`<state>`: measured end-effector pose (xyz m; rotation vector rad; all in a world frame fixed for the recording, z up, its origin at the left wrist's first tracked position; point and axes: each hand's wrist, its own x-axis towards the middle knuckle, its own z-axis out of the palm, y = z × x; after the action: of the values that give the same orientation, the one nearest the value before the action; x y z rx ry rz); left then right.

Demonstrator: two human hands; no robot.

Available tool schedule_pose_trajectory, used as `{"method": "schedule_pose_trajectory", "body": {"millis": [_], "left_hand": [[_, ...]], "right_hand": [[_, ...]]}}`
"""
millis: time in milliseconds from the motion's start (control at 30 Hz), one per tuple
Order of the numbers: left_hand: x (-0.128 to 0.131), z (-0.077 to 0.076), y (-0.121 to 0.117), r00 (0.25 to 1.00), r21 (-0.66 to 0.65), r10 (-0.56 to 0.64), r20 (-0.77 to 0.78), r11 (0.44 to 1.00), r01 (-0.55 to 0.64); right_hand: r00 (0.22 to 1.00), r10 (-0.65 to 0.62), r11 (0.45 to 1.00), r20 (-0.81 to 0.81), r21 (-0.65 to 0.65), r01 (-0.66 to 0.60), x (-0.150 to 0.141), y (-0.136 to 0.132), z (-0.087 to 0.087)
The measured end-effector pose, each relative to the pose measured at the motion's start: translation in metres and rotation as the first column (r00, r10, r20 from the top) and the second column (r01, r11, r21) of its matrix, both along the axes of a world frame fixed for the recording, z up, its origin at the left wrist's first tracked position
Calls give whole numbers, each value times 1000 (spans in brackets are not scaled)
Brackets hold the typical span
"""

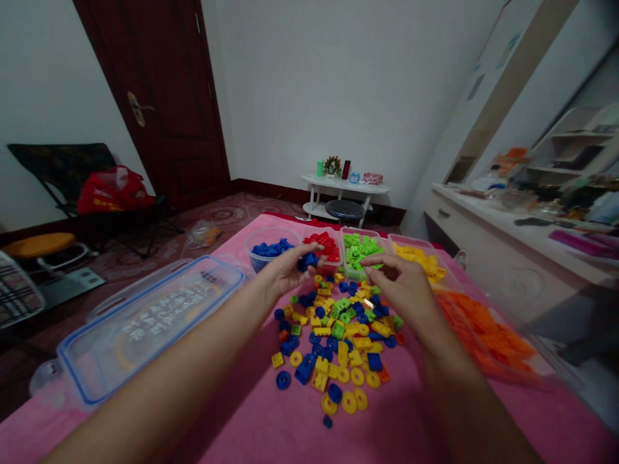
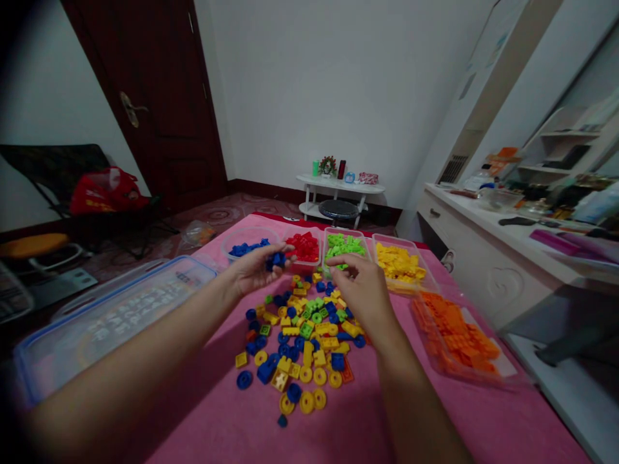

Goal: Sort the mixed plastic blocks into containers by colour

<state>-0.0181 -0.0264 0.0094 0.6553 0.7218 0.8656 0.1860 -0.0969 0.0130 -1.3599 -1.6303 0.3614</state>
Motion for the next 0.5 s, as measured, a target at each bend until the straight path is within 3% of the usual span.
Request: {"method": "schedule_pose_trajectory", "body": {"millis": [33,100,167,267,333,367,433,500], "left_hand": [[-6,7,11,992,93,91,-83,992,-83],[-19,16,36,916,317,305,-260,923,-218],[-31,18,59,782,487,430,-451,853,-188],[-41,19,73,484,605,485,-729,787,123],[-37,19,66,295,640,568,-768,688,342],[-31,19,58,246,653,615,-749,626,426],[-15,15,37,249,664,657,-712,514,543],[2,5,16,337,618,563,-755,439,652]], "right_hand": [[1000,-16,1000,-18,-11,16,3,0,1],[999,-35,999,-38,-29,34,7,1,1],[998,-51,998,-40,-29,49,10,2,0],[997,-80,997,18,-15,81,15,6,-5],[992,-103,994,78,-14,104,17,9,-9],[989,-107,994,103,-22,110,17,11,-12],[985,-88,994,147,-59,97,15,13,-18],[977,-13,994,214,-105,36,9,13,-26]]}}
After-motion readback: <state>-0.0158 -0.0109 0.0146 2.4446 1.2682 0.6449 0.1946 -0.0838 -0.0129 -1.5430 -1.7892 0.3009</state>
